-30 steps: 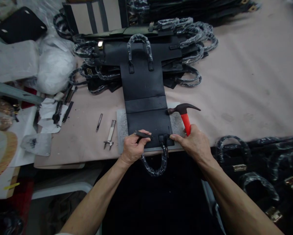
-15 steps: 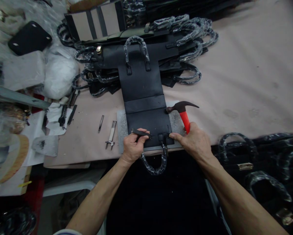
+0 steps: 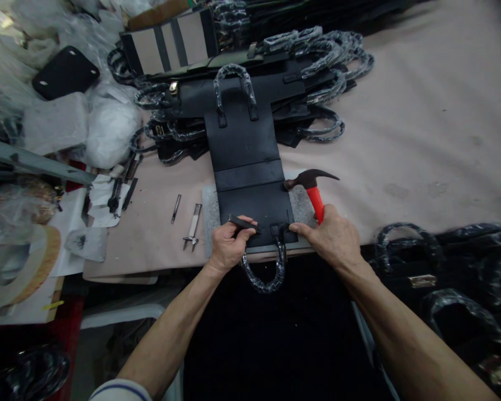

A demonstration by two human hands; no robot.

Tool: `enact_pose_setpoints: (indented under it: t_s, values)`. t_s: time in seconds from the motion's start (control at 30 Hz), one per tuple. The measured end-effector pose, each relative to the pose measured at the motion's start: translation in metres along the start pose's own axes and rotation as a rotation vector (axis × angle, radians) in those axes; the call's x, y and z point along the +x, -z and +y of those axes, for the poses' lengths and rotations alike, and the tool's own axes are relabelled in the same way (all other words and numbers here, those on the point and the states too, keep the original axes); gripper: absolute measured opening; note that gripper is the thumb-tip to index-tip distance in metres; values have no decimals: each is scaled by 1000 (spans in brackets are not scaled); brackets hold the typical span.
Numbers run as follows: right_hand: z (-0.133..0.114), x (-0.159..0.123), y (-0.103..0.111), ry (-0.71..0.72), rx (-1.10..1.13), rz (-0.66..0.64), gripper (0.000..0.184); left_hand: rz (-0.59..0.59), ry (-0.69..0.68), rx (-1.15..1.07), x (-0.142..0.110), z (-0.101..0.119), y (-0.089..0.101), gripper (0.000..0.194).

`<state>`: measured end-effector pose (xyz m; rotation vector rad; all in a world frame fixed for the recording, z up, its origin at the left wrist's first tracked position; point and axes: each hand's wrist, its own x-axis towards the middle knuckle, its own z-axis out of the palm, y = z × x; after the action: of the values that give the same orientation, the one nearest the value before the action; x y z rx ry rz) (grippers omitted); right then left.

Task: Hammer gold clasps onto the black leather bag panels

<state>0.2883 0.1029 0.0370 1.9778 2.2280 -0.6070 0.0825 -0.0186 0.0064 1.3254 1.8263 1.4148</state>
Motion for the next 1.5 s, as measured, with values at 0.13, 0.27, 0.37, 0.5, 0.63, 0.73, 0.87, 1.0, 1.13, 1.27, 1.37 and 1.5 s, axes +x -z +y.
enact_pose_setpoints:
  t_s: [0.13, 0.27, 0.37, 0.5, 0.63, 0.73, 0.87, 1.0, 1.13, 1.27, 1.37, 1.5]
  values:
    - [0, 0, 0, -1, -3, 0, 66, 2, -7, -1, 0, 1, -1, 12]
    - [0, -1, 0, 7, -15, 9, 68, 7, -12, 0, 1, 1, -2, 12]
    - [0, -2, 0, 11, -24, 20, 68, 2, -14, 14, 1, 2, -3, 13]
    - [0, -3, -1, 26, -35, 30, 66, -28, -10, 45, 4, 4, -4, 14]
    - [1, -3, -3, 27, -42, 42, 66, -41, -55, 65, 5, 5, -4, 15]
    - [1, -2, -4, 29, -27, 45, 66, -24, -67, 92, 3, 4, -5, 14]
    - [1, -3, -4, 32, -12, 48, 68, -4, -57, 98, 0, 3, -6, 12]
    - [0, -3, -3, 24, -13, 46, 67, -17, -42, 48, 1, 2, -4, 12]
    - [0, -3, -2, 28, -3, 55, 67, -27, -23, 24, 2, 2, -3, 12]
    - [0, -3, -3, 29, 8, 55, 65, -34, 0, 16, 3, 3, -2, 14]
    - [1, -3, -4, 32, 10, 58, 65, -38, 4, 11, 3, 2, -2, 14]
    - [1, -3, -4, 35, 12, 57, 66, -18, 8, 14, 2, 1, -3, 14]
